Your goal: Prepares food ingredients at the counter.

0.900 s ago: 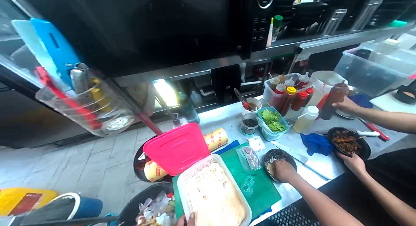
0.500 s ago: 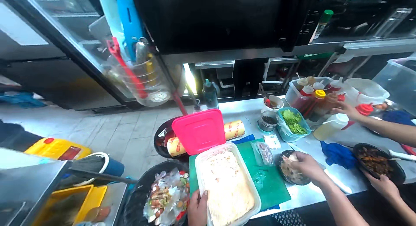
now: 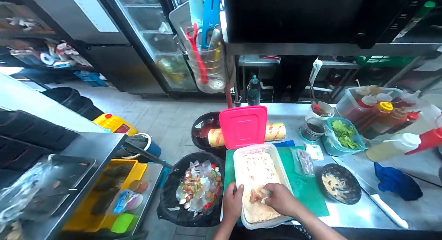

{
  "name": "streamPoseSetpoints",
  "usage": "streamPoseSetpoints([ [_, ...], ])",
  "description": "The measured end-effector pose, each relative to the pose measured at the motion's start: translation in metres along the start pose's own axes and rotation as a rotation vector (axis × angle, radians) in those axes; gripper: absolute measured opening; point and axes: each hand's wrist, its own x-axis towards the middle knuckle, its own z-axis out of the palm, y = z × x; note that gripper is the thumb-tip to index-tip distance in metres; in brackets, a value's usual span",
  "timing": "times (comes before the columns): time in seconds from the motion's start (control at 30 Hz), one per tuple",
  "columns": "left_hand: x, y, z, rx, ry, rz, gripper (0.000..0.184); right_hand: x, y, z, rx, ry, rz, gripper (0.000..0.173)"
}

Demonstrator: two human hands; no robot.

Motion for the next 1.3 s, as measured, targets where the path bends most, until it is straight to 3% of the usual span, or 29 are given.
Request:
streamPoseSetpoints([
  [0.1,-0.001,0.001,0.001,-0.016,0.008,0.006,0.034,0.011,0.003,0.016,-0.251,-0.035,0.145,0.083],
  [0.13,-0.001,0.001,0.001,-0.015,0.010,0.002,0.035,0.017,0.004,0.024,-0.285,-0.056,0.166,0.091],
  [0.17,-0.001,0.001,0.001,-0.019,0.008,-0.001,0.035,0.022,0.005,0.032,-0.293,-0.073,0.149,0.090],
  [0.27,-0.002,-0.002,0.002,-0.036,-0.001,-0.018,0.038,0.036,0.000,0.045,-0.234,-0.063,-0.052,0.051],
  [0.33,-0.001,-0.005,0.001,-0.042,-0.001,-0.021,0.040,0.036,-0.011,0.041,-0.158,-0.022,-0.125,0.050],
  [0.47,-0.001,-0.007,0.003,-0.045,0.015,-0.017,0.039,0.034,-0.016,0.048,-0.233,-0.074,-0.172,0.068],
  [0.63,-0.001,-0.007,0.002,-0.038,0.016,-0.007,0.039,0.036,-0.006,0.040,-0.497,-0.149,-0.357,0.030],
  [0.67,-0.001,-0.006,0.002,-0.040,0.016,-0.007,0.039,0.031,-0.006,0.034,-0.523,-0.123,-0.366,0.031],
  [0.77,0.000,-0.006,0.002,-0.039,0.020,0.000,0.039,0.017,-0.007,0.016,-0.430,-0.103,-0.321,0.062],
  [0.83,0.000,-0.007,0.003,-0.034,0.021,0.003,0.040,0.013,-0.007,0.013,-0.330,-0.079,-0.234,0.070],
  [0.93,0.001,-0.007,0.003,-0.018,0.019,-0.004,0.041,0.023,0.005,0.031,-0.383,-0.044,-0.132,0.061],
  [1.0,0.000,-0.006,0.002,-0.011,0.013,-0.006,0.041,0.029,0.015,0.042,-0.427,-0.078,-0.169,0.042],
  [1.1,0.000,-0.002,-0.002,0.003,-0.009,-0.008,0.041,0.027,0.008,0.034,-0.485,-0.061,-0.235,0.031],
  [1.23,-0.001,-0.002,-0.001,-0.011,0.001,-0.029,0.042,0.025,0.002,0.025,-0.467,-0.090,-0.140,0.062],
  [1.3,-0.001,-0.002,-0.001,-0.014,0.005,-0.026,0.041,0.031,0.006,0.036,-0.496,-0.099,-0.110,0.055],
])
